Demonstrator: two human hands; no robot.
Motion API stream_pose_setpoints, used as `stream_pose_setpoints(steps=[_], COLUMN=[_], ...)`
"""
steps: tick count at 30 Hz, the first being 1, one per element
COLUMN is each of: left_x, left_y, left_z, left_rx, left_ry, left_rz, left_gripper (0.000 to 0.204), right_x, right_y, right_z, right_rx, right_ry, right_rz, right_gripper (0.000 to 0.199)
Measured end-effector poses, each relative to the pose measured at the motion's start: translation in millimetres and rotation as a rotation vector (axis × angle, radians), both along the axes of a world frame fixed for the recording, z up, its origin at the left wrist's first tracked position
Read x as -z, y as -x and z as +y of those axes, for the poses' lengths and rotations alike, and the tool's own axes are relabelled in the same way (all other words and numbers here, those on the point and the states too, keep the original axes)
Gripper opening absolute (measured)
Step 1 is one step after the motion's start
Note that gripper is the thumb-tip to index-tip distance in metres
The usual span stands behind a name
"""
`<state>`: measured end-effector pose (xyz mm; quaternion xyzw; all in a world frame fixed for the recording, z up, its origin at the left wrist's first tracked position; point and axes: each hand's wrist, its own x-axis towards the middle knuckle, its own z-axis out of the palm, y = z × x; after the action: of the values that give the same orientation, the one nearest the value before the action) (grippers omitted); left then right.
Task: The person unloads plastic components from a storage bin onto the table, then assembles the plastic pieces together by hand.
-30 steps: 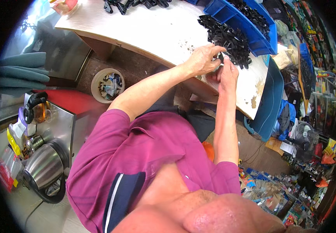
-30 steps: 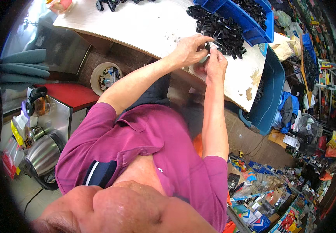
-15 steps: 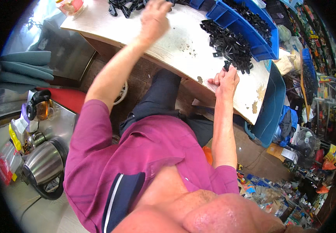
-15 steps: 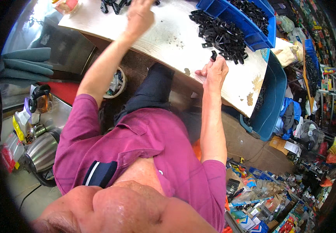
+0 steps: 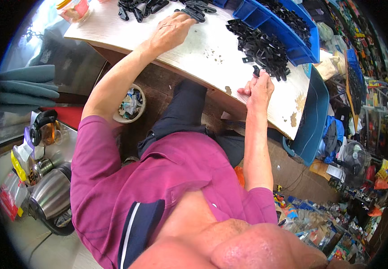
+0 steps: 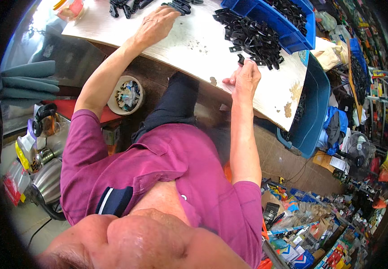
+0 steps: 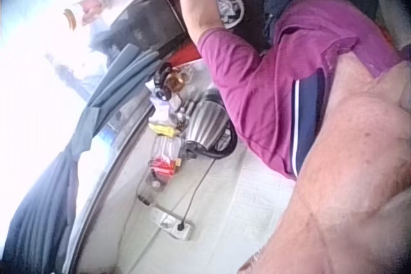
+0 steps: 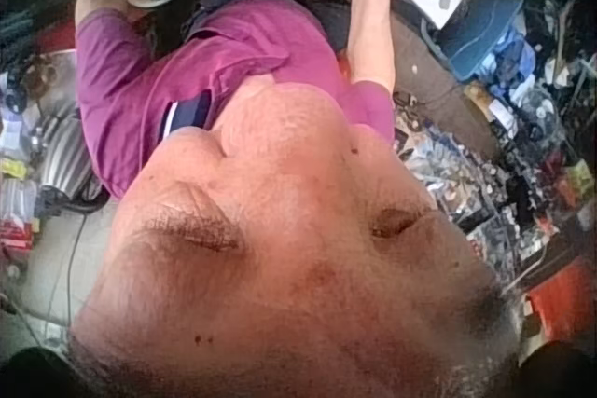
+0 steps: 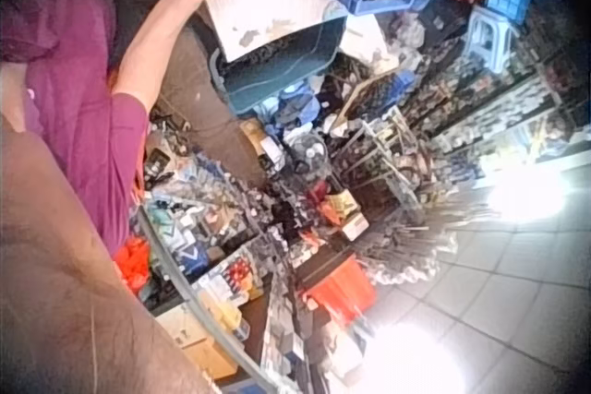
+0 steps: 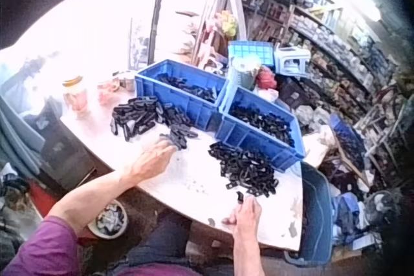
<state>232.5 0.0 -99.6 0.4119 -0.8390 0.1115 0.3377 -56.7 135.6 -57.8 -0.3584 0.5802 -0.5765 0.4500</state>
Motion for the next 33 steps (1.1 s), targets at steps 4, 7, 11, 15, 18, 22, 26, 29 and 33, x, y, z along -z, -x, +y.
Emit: stream_pose_setpoints(steps=[4, 7, 11, 15, 18, 22, 26, 29, 33], left_x=[0, -1, -2, -4, -7, -2, -2, -6, -20], left_y=[7, -1, -3, 3, -1, -9, 7, 19, 53], left_z=[10, 7, 6, 9, 8, 4, 13, 20, 48], left_rx=[-0.013, -0.129, -0.108, -0.101, -0.158, -0.202, -0.182, -0.162, -0.021], left_ry=[-0.065, 0.044, 0.016, -0.002, -0.039, -0.06, -0.052, -0.095, -0.409], left_rz=[0.122, 0.036, 0.037, 0.073, 0.037, -0.081, -0.03, -0.071, 0.181], left_gripper=[0.035, 0.034, 0.035, 0.029, 0.027, 0.03, 0.031, 0.033, 0.028], right_x=[-1, -3, -2, 0, 4, 4, 8, 9, 12], right_y=[0, -1, 0, -1, 3, 0, 4, 4, 8], right_z=[1, 1, 0, 0, 2, 1, 1, 0, 0], right_rx=[0.013, 0.024, 0.026, 0.028, 0.012, 0.017, 0.022, 0.005, 0.043], right_ry=[-0.012, -0.023, -0.016, -0.017, 0.015, 0.016, 0.027, 0.07, 0.068], right_rz=[-0.018, -0.026, -0.011, 0.01, -0.013, 0.018, -0.027, -0.062, -0.055], right_gripper=[0.035, 0.035, 0.036, 0.035, 0.032, 0.031, 0.03, 0.028, 0.027])
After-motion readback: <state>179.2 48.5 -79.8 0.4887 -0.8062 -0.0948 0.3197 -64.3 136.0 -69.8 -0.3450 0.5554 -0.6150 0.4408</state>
